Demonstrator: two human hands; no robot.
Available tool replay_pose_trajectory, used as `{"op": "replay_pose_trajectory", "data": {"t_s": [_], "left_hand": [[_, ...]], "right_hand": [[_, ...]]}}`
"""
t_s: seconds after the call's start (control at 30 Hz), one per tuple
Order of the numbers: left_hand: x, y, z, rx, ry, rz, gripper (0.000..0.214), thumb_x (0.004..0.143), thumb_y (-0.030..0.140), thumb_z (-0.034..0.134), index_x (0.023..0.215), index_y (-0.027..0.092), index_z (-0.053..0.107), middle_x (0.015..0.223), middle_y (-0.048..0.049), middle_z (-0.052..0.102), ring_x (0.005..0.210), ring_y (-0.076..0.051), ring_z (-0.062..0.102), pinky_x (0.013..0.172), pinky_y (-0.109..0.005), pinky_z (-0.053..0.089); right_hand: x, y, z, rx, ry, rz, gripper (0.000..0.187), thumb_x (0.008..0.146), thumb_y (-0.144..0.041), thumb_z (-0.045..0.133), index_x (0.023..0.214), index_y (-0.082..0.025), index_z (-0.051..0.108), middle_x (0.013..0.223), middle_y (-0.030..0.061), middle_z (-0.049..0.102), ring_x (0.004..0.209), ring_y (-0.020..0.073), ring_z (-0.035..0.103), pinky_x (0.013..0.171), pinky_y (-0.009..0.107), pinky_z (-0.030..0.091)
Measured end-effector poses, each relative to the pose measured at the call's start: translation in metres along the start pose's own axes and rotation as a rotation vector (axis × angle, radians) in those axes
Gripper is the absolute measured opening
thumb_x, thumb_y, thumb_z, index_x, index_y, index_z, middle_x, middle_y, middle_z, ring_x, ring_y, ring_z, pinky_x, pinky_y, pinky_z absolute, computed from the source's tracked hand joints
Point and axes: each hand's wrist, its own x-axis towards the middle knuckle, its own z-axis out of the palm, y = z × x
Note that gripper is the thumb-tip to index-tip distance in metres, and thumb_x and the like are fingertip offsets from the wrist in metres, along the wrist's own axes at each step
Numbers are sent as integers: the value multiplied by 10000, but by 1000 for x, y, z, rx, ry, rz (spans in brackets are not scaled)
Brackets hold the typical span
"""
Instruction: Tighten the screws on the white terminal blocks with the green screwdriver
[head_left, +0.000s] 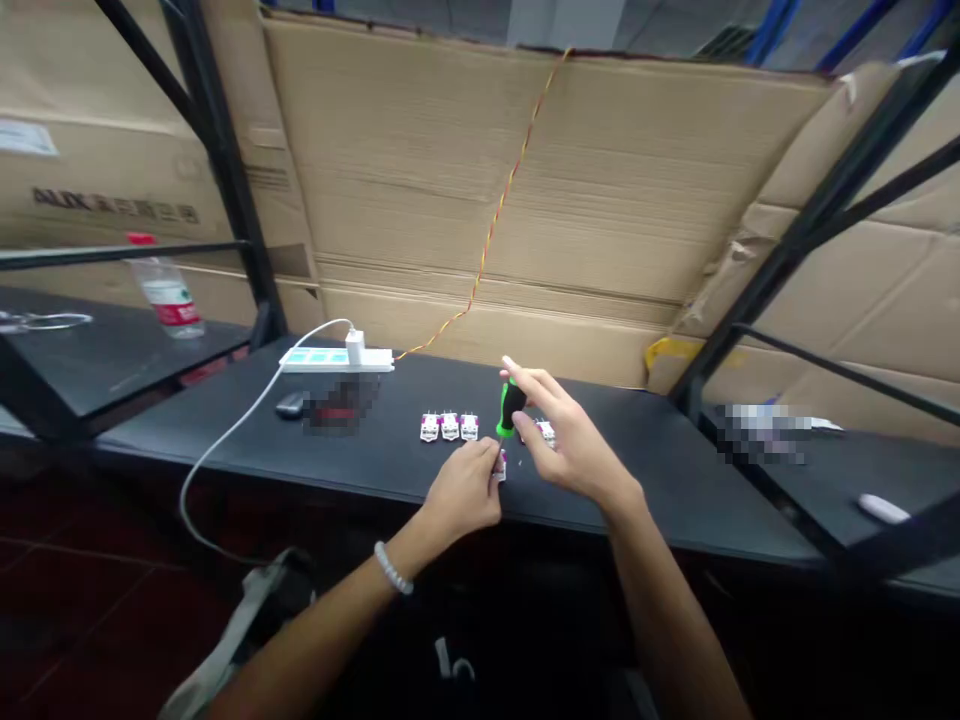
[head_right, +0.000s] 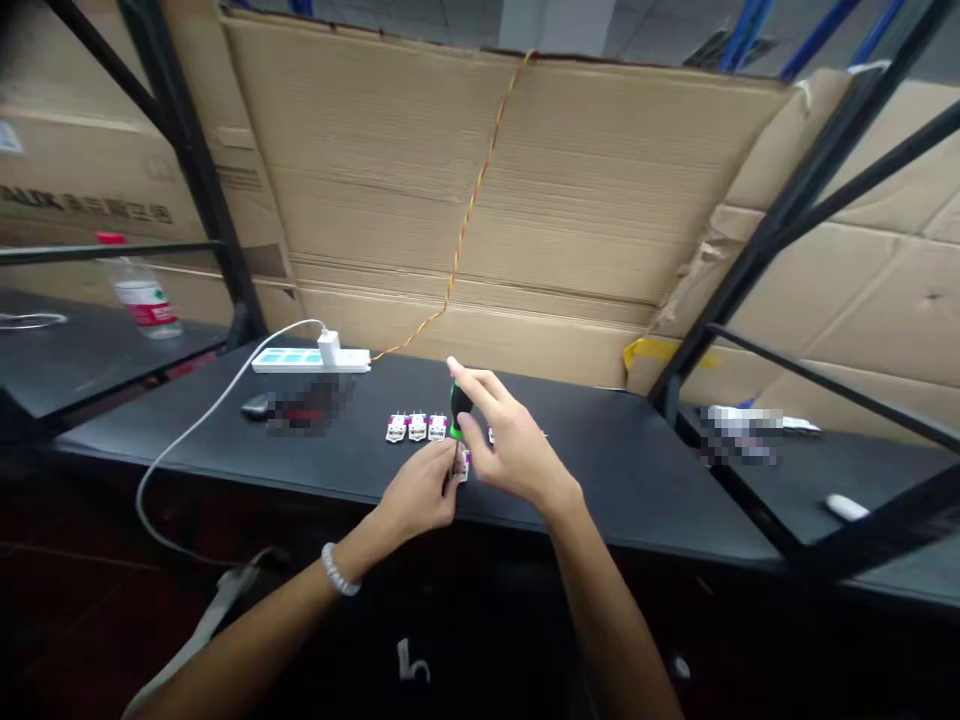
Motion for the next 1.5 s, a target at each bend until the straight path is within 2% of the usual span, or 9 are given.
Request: {"op": "replay_pose_trajectory", "data": {"t_s": [0.1,0.33,0.53,0.83,0.93,1.07,1.17,1.33,1.5], "left_hand": [[0,1,-1,5,-3,-5,160,888,73,509,952,216,539,1034,-121,669,1008,-298,640,951,-447,558],[0,0,-1,28,0,-10,167,865,70,510,937,220,526,1012,-100,652,973,-286,628,922,-440,561],[-1,0,0,34,-2,-13,166,893,80,513,982,216,551,1059,-109,663,1032,-288,640,971,-429,553],[0,1,-3,26,-23,-21,179,867,62,517,953,217,544,1022,-92,652,995,-278,628,933,-416,545],[-1,1,-2,32,-13,-12,175,873,66,518,959,216,539,1043,-96,653,1012,-279,626,930,-413,544],[-1,1,-1,50,-8,-20,160,894,71,503,952,219,525,1036,-96,652,990,-273,627,918,-406,542],[0,0,-1,57,-10,-20,162,891,75,517,963,220,528,1042,-98,656,996,-273,629,924,-406,538],[-1,-1,0,44,-2,-16,167,870,71,524,958,213,531,1017,-103,653,991,-284,629,914,-426,545],[-2,-1,1,35,13,-7,155,888,74,511,940,220,526,993,-93,648,963,-273,627,899,-414,546]], "right_hand": [[-1,-1,-1,56,8,-31,617,1043,-136,450,1634,-316,457,1448,104,650,1311,250,650,1117,434,554],[3,1,0,-127,155,18,334,975,-347,739,1299,-263,745,989,58,676,782,193,646,764,349,601],[2,3,-2,49,67,-44,525,1043,-178,530,1557,-282,553,1372,110,683,1246,250,674,1020,402,579],[11,9,-5,-103,243,16,239,897,-373,844,1086,-233,799,839,10,616,693,164,600,691,312,560],[9,9,-5,-111,206,29,272,915,-399,820,1118,-221,782,981,61,703,826,209,687,792,353,597],[3,11,-3,91,63,28,491,1026,-266,613,1517,-278,593,1385,111,703,1236,268,698,1049,436,583],[1,13,3,264,33,36,451,1031,-255,602,1479,-297,630,1275,81,742,1112,228,732,937,378,621],[6,11,13,73,247,32,340,886,-380,848,1192,-255,770,962,32,695,685,149,588,682,321,570],[4,11,16,189,210,41,374,1000,-347,691,1369,-281,703,1213,87,725,935,211,713,848,374,625]]}}
